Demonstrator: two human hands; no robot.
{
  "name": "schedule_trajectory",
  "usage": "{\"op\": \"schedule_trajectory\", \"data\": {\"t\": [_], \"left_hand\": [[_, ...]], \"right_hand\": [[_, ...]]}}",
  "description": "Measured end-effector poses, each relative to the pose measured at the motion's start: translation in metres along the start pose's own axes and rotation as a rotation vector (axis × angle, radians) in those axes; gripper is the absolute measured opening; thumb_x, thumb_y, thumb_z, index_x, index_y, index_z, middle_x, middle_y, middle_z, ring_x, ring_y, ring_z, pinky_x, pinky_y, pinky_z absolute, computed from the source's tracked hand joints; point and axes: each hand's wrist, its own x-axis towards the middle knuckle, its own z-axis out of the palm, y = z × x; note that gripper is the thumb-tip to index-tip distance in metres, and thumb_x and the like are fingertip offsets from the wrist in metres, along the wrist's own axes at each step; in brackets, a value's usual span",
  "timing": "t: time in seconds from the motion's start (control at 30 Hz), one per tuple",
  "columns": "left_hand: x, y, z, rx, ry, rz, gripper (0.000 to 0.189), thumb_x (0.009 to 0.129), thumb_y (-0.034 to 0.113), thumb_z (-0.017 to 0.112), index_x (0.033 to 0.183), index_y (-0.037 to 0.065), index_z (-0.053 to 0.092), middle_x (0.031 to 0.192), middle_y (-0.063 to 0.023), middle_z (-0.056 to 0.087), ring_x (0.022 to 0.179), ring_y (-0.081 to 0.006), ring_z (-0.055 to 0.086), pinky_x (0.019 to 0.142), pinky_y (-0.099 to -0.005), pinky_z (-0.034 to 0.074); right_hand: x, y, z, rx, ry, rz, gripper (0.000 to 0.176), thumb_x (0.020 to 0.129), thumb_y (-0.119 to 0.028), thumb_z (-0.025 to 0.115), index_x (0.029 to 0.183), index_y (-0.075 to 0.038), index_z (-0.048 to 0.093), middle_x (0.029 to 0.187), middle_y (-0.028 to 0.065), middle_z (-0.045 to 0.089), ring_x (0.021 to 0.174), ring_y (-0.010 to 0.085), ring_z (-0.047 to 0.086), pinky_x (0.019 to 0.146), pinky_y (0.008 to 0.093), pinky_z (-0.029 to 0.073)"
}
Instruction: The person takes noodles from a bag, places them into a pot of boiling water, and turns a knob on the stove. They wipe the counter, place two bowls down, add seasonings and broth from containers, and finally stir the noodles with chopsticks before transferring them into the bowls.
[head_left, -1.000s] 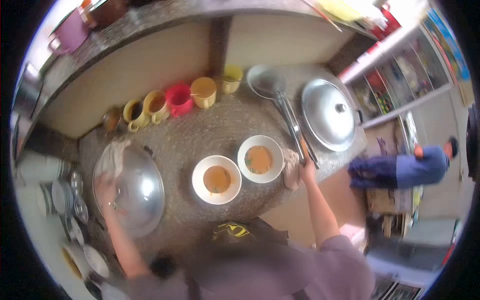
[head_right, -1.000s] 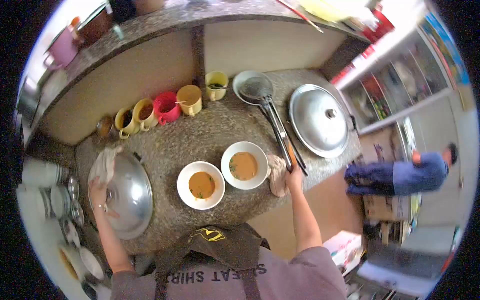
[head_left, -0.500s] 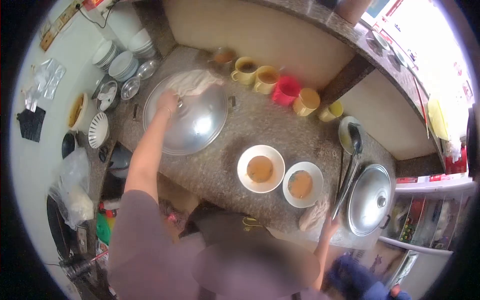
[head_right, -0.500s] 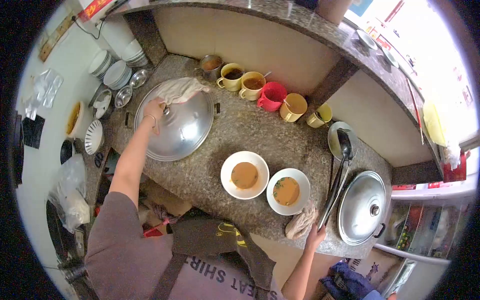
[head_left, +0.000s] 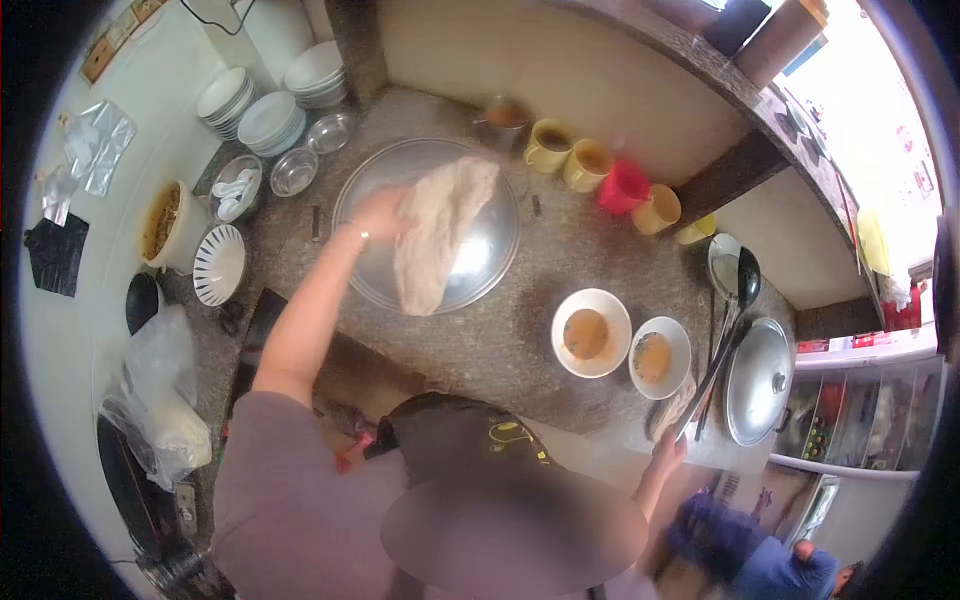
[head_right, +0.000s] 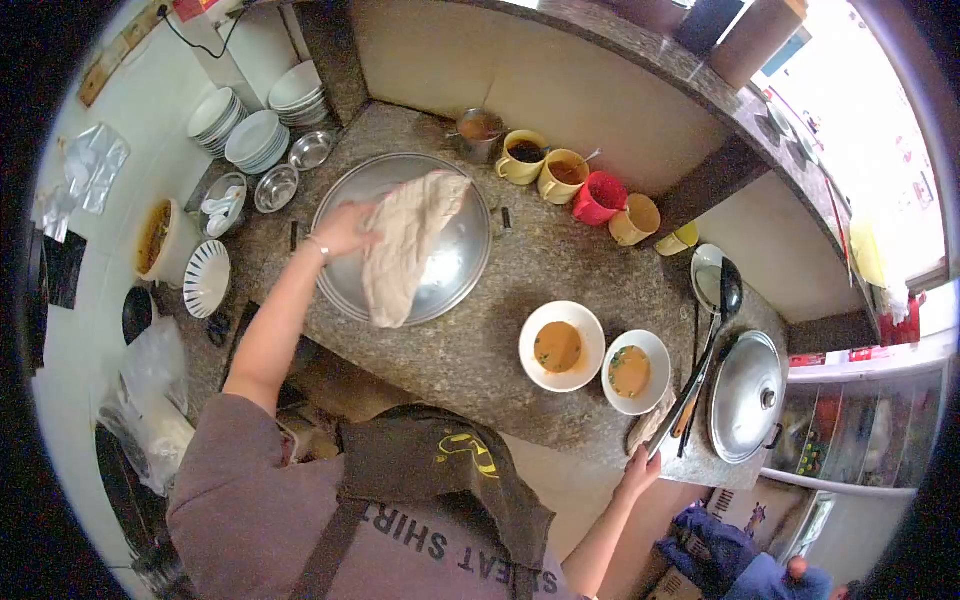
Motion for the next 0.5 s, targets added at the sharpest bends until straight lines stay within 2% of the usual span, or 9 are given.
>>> {"op": "schedule_trajectory", "data": {"t": [0.07, 0.1, 0.17, 0.2, 0.33, 0.4, 0.43, 0.5], "left_hand": [[0.018, 0.007, 0.017, 0.047, 0.021, -0.122, 0.052, 0.063, 0.029, 0.065, 0.109, 0.009, 0.049, 0.103, -0.0191, 0.049, 0.095, -0.0300, 0.050, 0.083, -0.0354, 0.040], [0.023, 0.005, 0.030, 0.041, 0.025, -0.116, 0.052, 0.063, 0.029, 0.065, 0.109, 0.009, 0.049, 0.103, -0.0191, 0.049, 0.095, -0.0300, 0.050, 0.083, -0.0354, 0.040], [0.034, -0.001, 0.055, 0.203, -0.009, -0.137, 0.048, 0.065, 0.022, 0.062, 0.110, 0.012, 0.048, 0.102, -0.0189, 0.049, 0.095, -0.0310, 0.050, 0.082, -0.0364, 0.041], [0.039, -0.004, 0.054, 0.131, -0.013, -0.174, 0.040, 0.068, 0.017, 0.060, 0.106, 0.012, 0.049, 0.104, -0.0194, 0.047, 0.095, -0.0325, 0.049, 0.081, -0.0369, 0.042], [0.056, -0.044, 0.050, 0.060, -0.003, -0.071, 0.037, 0.069, 0.014, 0.058, 0.104, 0.011, 0.050, 0.105, -0.0189, 0.044, 0.094, -0.0333, 0.050, 0.080, -0.0364, 0.042], [0.067, -0.057, 0.037, -0.237, 0.088, -0.186, 0.036, 0.069, 0.014, 0.058, 0.104, 0.011, 0.051, 0.112, -0.0188, 0.041, 0.095, -0.0346, 0.048, 0.081, -0.0364, 0.042], [0.071, -0.059, 0.033, -0.236, 0.084, -0.175, 0.036, 0.069, 0.014, 0.058, 0.104, 0.011, 0.051, 0.112, -0.0188, 0.041, 0.095, -0.0346, 0.048, 0.081, -0.0364, 0.042], [0.073, -0.059, 0.023, 0.029, 0.293, -0.278, 0.039, 0.068, 0.015, 0.060, 0.105, 0.012, 0.050, 0.114, -0.0185, 0.041, 0.098, -0.0336, 0.047, 0.081, -0.0363, 0.041]], "right_hand": [[-0.011, 0.003, 0.007, 0.066, 0.054, 0.031, 0.011, 0.076, -0.010, 0.050, 0.082, -0.001, 0.052, 0.052, -0.0036, 0.039, 0.039, 0.0038, 0.032, 0.034, 0.0183, 0.023], [-0.019, -0.001, 0.010, 0.066, 0.062, 0.023, 0.011, 0.076, -0.010, 0.050, 0.082, -0.001, 0.052, 0.052, -0.0036, 0.039, 0.039, 0.0038, 0.032, 0.034, 0.0183, 0.023], [-0.034, -0.011, 0.014, 0.181, 0.112, 0.150, 0.011, 0.077, -0.010, 0.049, 0.085, -0.002, 0.051, 0.053, -0.0041, 0.038, 0.039, 0.0036, 0.032, 0.033, 0.0180, 0.024], [-0.037, -0.013, 0.014, 0.186, 0.124, 0.135, 0.011, 0.077, -0.010, 0.049, 0.085, -0.002, 0.051, 0.053, -0.0041, 0.038, 0.039, 0.0036, 0.032, 0.033, 0.0180, 0.024], [-0.056, -0.001, 0.007, 0.297, 0.194, 0.189, 0.012, 0.080, -0.012, 0.047, 0.090, -0.005, 0.048, 0.054, -0.0044, 0.036, 0.039, 0.0031, 0.032, 0.033, 0.0175, 0.024], [-0.067, 0.002, 0.007, 0.328, 0.224, 0.221, 0.012, 0.081, -0.012, 0.047, 0.091, -0.006, 0.048, 0.054, -0.0045, 0.035, 0.039, 0.0028, 0.031, 0.033, 0.0174, 0.024], [-0.075, 0.001, 0.008, 0.332, 0.253, 0.236, 0.010, 0.081, -0.012, 0.047, 0.090, -0.006, 0.048, 0.054, -0.0046, 0.035, 0.039, 0.0028, 0.031, 0.033, 0.0172, 0.024], [-0.090, 0.003, 0.009, 0.337, 0.285, 0.252, 0.009, 0.081, -0.012, 0.046, 0.089, -0.007, 0.048, 0.054, -0.0048, 0.035, 0.040, 0.0027, 0.031, 0.033, 0.0171, 0.024]]}}
